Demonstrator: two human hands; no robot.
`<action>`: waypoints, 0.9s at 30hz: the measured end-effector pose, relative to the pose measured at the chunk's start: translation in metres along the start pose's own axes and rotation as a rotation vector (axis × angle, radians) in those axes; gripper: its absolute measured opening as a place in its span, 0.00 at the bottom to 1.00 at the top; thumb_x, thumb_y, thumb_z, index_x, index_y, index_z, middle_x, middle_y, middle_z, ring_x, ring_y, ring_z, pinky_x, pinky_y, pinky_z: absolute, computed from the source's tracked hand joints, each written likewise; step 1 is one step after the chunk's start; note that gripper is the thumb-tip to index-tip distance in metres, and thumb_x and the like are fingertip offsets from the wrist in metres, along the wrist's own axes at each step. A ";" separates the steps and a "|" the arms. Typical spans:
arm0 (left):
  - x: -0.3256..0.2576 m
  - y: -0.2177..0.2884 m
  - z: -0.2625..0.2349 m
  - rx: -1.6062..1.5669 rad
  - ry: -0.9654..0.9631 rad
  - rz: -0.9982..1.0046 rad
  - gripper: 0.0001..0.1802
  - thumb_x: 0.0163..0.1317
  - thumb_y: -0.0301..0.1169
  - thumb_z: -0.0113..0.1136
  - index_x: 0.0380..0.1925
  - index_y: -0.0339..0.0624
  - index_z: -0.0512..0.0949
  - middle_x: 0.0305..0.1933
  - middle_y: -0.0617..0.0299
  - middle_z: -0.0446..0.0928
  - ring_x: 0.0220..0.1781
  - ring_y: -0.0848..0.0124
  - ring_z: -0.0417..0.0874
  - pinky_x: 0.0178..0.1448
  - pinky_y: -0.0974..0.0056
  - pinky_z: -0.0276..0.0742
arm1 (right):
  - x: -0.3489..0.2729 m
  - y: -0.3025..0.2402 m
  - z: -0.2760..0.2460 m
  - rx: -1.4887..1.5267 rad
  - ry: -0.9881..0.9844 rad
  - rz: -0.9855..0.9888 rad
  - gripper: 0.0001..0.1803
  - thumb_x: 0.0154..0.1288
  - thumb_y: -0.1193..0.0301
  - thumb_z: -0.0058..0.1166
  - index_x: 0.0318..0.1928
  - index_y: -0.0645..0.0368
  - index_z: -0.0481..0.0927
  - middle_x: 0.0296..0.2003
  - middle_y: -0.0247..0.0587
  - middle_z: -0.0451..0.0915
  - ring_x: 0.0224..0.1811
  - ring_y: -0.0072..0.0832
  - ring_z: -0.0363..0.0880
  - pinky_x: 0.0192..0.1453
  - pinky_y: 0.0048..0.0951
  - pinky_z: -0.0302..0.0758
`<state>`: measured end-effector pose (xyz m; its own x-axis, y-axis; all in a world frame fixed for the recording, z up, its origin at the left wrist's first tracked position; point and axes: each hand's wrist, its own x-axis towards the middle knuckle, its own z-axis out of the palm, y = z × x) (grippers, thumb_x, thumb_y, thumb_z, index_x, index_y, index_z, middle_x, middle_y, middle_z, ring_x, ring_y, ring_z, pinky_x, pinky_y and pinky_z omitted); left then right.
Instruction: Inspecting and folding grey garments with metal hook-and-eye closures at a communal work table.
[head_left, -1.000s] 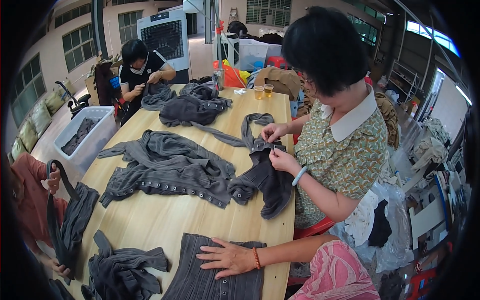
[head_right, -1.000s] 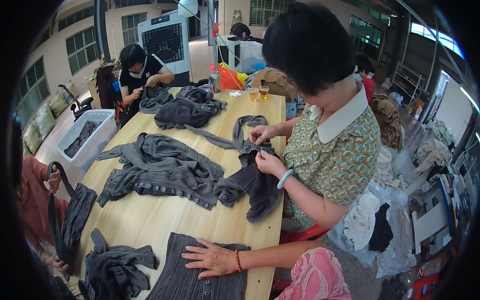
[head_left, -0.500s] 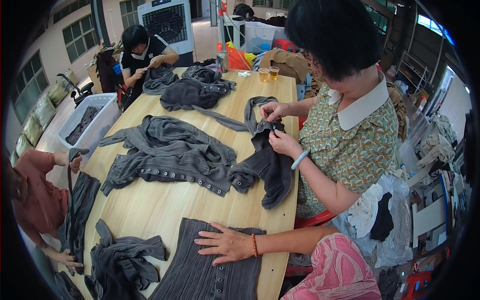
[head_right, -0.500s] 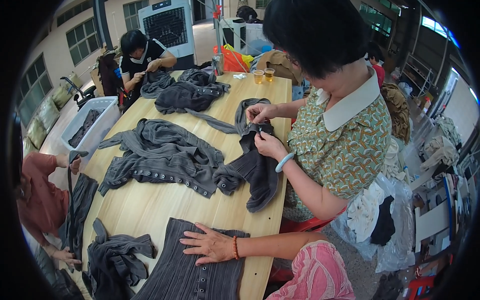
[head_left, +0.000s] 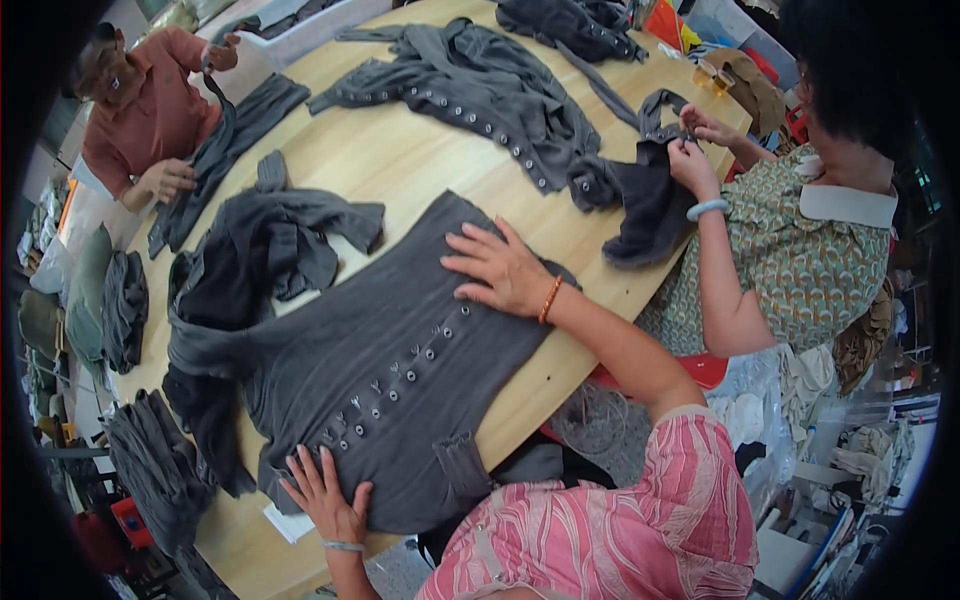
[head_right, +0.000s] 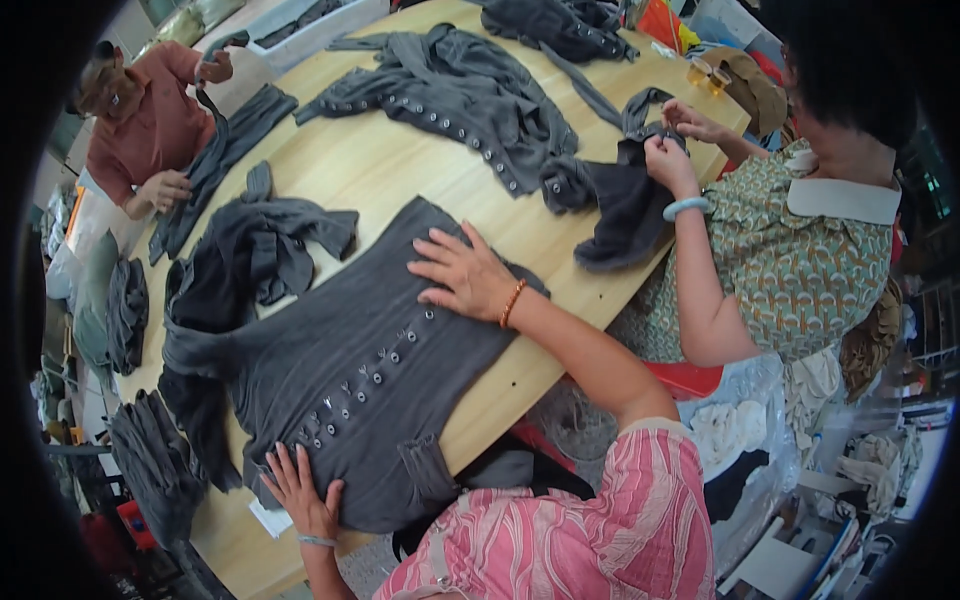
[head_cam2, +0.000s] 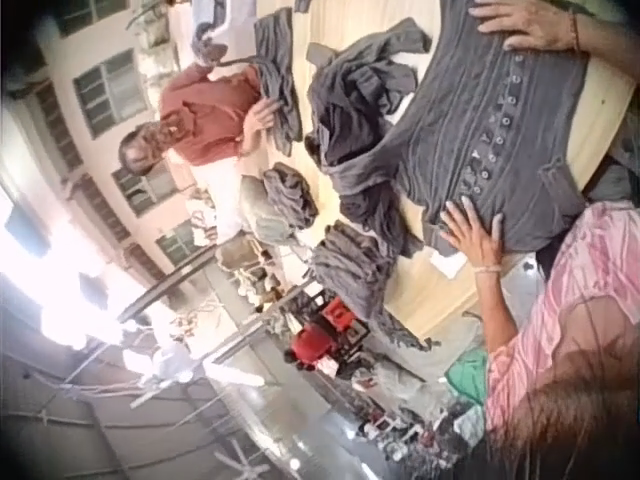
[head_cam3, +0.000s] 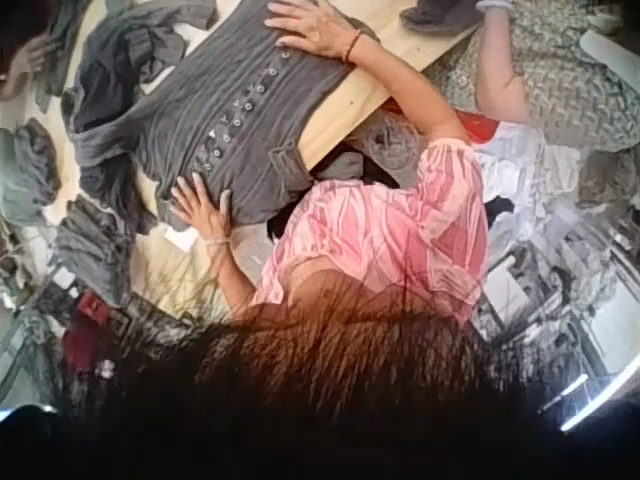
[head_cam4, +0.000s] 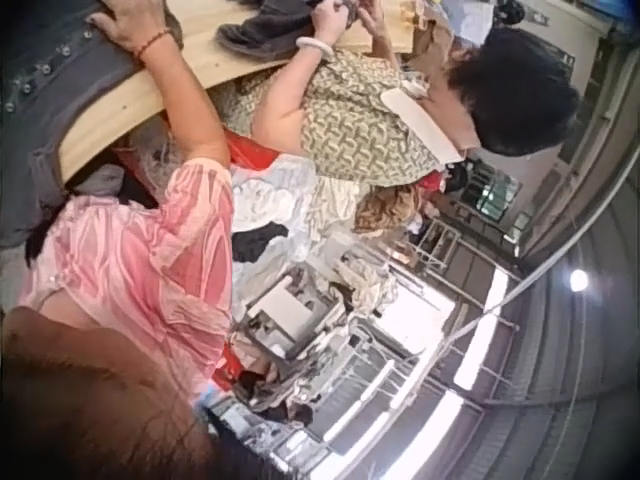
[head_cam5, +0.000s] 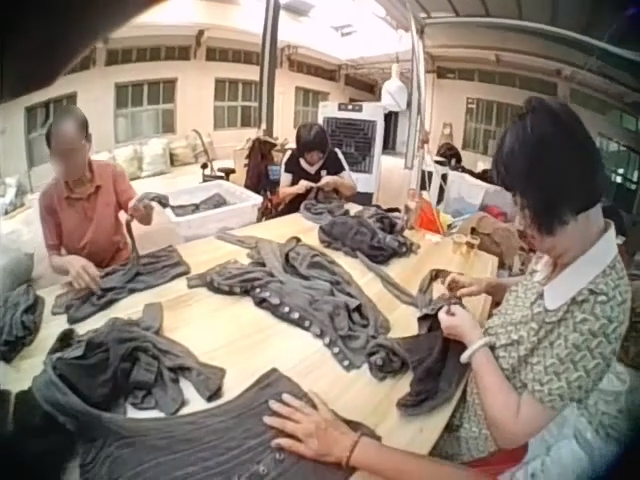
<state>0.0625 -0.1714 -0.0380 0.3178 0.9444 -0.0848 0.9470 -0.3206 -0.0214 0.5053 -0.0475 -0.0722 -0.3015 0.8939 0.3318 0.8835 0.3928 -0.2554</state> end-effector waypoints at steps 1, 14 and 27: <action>-0.002 -0.007 0.003 0.024 0.026 -0.030 0.46 0.63 0.64 0.48 0.71 0.40 0.62 0.80 0.44 0.48 0.81 0.43 0.43 0.79 0.37 0.31 | 0.000 0.002 0.002 -0.017 0.013 0.006 0.27 0.67 0.50 0.54 0.63 0.45 0.76 0.69 0.36 0.67 0.75 0.37 0.58 0.77 0.57 0.45; -0.023 -0.043 0.019 -0.216 0.209 -0.091 0.30 0.69 0.36 0.54 0.69 0.42 0.65 0.76 0.48 0.59 0.78 0.49 0.56 0.79 0.45 0.47 | -0.082 -0.008 -0.018 -0.259 0.170 0.363 0.22 0.61 0.62 0.62 0.57 0.49 0.80 0.67 0.45 0.68 0.71 0.45 0.61 0.75 0.51 0.51; 0.003 -0.059 -0.025 -0.403 0.294 0.059 0.12 0.46 0.18 0.62 0.31 0.39 0.72 0.38 0.53 0.73 0.46 0.52 0.73 0.59 0.51 0.64 | -0.038 -0.016 -0.028 0.010 0.250 0.454 0.12 0.51 0.67 0.70 0.36 0.51 0.82 0.51 0.35 0.77 0.56 0.38 0.70 0.61 0.42 0.63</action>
<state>0.0085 -0.1472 -0.0120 0.3167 0.9246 0.2116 0.8515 -0.3754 0.3660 0.5128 -0.0940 -0.0556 0.2078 0.8962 0.3919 0.9015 -0.0200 -0.4323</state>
